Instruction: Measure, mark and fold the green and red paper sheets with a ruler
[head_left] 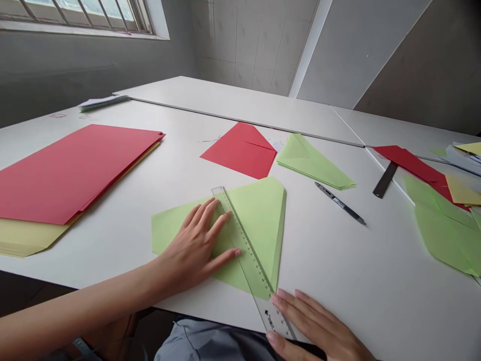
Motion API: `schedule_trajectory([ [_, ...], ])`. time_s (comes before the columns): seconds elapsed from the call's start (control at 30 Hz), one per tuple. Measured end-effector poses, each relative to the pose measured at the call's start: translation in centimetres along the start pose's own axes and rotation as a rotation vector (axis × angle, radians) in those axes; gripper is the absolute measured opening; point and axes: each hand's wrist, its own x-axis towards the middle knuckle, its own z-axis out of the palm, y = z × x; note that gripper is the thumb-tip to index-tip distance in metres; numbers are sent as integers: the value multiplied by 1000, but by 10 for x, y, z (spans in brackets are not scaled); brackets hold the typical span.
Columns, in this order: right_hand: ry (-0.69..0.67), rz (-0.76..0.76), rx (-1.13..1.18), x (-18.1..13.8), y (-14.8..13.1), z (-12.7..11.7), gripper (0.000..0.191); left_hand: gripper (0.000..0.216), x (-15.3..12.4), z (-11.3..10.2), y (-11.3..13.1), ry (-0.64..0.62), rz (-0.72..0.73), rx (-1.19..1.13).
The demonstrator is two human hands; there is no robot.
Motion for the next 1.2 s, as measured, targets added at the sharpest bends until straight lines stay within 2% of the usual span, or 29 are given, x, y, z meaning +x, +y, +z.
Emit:
schedule_trajectory([
  [0.1,-43,42,138,-5,2,-12,36,72,3,0,1,-3,7,2],
  [0.17,-77,156,326,-9,3,-20,47,74,4,0,2,-6,20,8],
  [0.23,-59,415,567,-10,7,-28,56,77,6,0,3,-1,30,16],
  [0.33,76,995,982,2,26,-39,45,75,9,0,4,3,45,13],
  [0.37,104,1104,1136,8,35,-41,42,72,10,0,5,6,53,14],
  [0.43,163,1194,1390,22,53,-43,34,66,11,-1,5,27,69,20],
  [0.5,179,1233,1539,34,67,-42,27,61,12,-3,6,41,85,0],
  [0.6,195,1258,1627,46,77,-38,21,55,14,-7,5,-1,124,-74],
  [0.83,181,1270,1682,54,75,-36,17,57,16,-8,5,-18,117,-107],
  [1.07,66,1256,1505,57,80,-27,14,68,14,2,4,31,126,-7],
  [1.2,9,1162,1370,63,83,-19,28,75,13,4,4,63,122,92],
])
